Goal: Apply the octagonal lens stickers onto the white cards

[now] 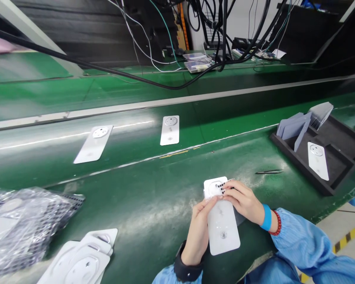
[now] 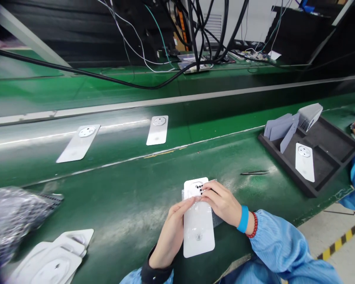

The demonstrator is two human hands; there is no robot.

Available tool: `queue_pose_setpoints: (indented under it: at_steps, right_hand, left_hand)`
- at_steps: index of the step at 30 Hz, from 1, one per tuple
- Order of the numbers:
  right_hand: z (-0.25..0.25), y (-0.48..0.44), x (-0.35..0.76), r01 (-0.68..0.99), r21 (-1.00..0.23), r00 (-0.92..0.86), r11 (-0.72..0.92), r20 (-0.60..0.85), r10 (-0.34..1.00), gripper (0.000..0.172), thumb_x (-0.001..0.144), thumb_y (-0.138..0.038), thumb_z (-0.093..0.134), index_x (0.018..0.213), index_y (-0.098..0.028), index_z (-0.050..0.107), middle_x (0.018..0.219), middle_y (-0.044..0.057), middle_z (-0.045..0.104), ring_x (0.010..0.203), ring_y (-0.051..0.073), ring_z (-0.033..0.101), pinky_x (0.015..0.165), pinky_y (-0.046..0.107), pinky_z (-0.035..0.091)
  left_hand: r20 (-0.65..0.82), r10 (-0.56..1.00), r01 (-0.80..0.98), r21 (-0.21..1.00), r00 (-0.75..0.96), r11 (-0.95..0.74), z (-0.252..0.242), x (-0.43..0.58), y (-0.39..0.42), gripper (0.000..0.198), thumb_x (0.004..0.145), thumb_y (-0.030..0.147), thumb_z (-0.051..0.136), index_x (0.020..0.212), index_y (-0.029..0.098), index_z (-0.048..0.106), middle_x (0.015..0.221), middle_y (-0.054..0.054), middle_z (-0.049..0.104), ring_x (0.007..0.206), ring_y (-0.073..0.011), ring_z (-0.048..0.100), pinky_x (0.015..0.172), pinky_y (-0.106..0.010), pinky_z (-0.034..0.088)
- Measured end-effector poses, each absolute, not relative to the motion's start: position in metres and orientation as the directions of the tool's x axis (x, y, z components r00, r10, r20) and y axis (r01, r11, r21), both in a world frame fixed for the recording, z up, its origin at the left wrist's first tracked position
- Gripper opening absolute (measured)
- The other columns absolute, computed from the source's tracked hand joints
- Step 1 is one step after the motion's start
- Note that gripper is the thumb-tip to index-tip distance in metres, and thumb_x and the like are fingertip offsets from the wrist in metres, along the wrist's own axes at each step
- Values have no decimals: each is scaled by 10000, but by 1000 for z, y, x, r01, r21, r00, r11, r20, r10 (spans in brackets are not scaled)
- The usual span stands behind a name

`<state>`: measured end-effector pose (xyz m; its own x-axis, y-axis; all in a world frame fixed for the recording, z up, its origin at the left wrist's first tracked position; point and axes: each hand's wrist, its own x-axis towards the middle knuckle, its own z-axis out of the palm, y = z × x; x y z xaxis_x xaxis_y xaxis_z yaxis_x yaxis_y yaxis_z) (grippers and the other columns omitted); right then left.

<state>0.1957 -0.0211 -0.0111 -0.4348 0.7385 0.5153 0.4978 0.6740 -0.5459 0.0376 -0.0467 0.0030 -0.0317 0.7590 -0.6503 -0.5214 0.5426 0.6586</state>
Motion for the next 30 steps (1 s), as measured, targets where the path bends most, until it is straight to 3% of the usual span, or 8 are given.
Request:
queue_pose_setpoints:
  at_steps: [10, 14, 16, 18, 20, 22, 26, 30]
  right_hand:
    - [-24, -17, 195, 550, -509, -533, 662, 395, 748, 166, 969, -96, 382, 885, -188, 491, 1037, 131, 598, 969, 224, 594, 781, 372, 558]
    - [-35, -13, 203, 560, -536, -563, 631, 313, 765, 177, 943, -79, 401, 846, -200, 485, 965, 102, 611, 858, 218, 598, 722, 365, 552]
    - [-35, -9, 209, 552, -564, -561, 615, 295, 773, 185, 939, -77, 408, 828, -204, 484, 917, 85, 611, 820, 211, 598, 706, 355, 546]
    - [-28, -5, 214, 540, -602, -542, 588, 286, 790, 186, 945, -80, 410, 830, -204, 488, 921, 80, 607, 836, 201, 609, 734, 345, 544]
    - [-12, -3, 217, 534, -653, -473, 537, 295, 830, 171, 949, -101, 435, 832, -203, 506, 987, 86, 603, 901, 196, 619, 796, 345, 537]
    - [9, -3, 213, 511, -705, -384, 492, 324, 864, 149, 942, -127, 480, 827, -203, 536, 1077, 91, 590, 989, 202, 613, 865, 361, 521]
    - [48, -14, 187, 428, -699, -341, 573, 462, 819, 116, 925, -134, 531, 847, -206, 576, 1139, 91, 577, 1068, 208, 586, 946, 398, 499]
    - [53, -21, 170, 474, -568, -366, 673, 568, 737, 142, 929, -102, 490, 870, -199, 576, 1165, 97, 575, 1108, 213, 560, 1076, 504, 395]
  left_hand:
    - [-606, 795, -401, 735, -28, 547, 3, 40, -43, 365, 578, 419, 827, 767, 109, 797, 839, -136, 769, 773, -243, 691, 684, -294, 517]
    - [-526, 819, -227, 847, -229, 480, 0, 3, -45, 356, 574, 352, 859, 846, 131, 798, 1080, -131, 736, 1088, -282, 620, 810, -259, 497]
    - [-436, 826, -118, 898, -358, 423, 3, -22, -52, 398, 621, 381, 833, 942, 151, 781, 1150, -114, 710, 1065, -254, 631, 764, -232, 505]
    - [-314, 840, -20, 940, -443, 341, 11, -39, -63, 573, 686, 411, 790, 1205, 195, 676, 1115, -95, 719, 884, -210, 684, 657, -230, 525]
    - [-244, 856, 11, 960, -456, 280, 21, -40, -71, 826, 738, 412, 755, 1466, 261, 394, 971, -60, 748, 688, -181, 685, 566, -243, 532]
    - [-258, 875, -9, 960, -409, 278, 30, -27, -74, 900, 756, 409, 740, 1508, 252, 271, 850, -40, 750, 613, -186, 675, 532, -258, 536]
    - [-249, 948, 48, 964, -199, 263, 40, 14, -70, 425, 796, 375, 694, 1158, 167, 618, 983, -103, 744, 831, -235, 714, 674, -276, 557]
    - [-180, 980, 55, 981, -84, 185, 48, 36, -70, 219, 845, 318, 633, 1019, 186, 647, 968, -71, 738, 823, -207, 705, 658, -244, 535]
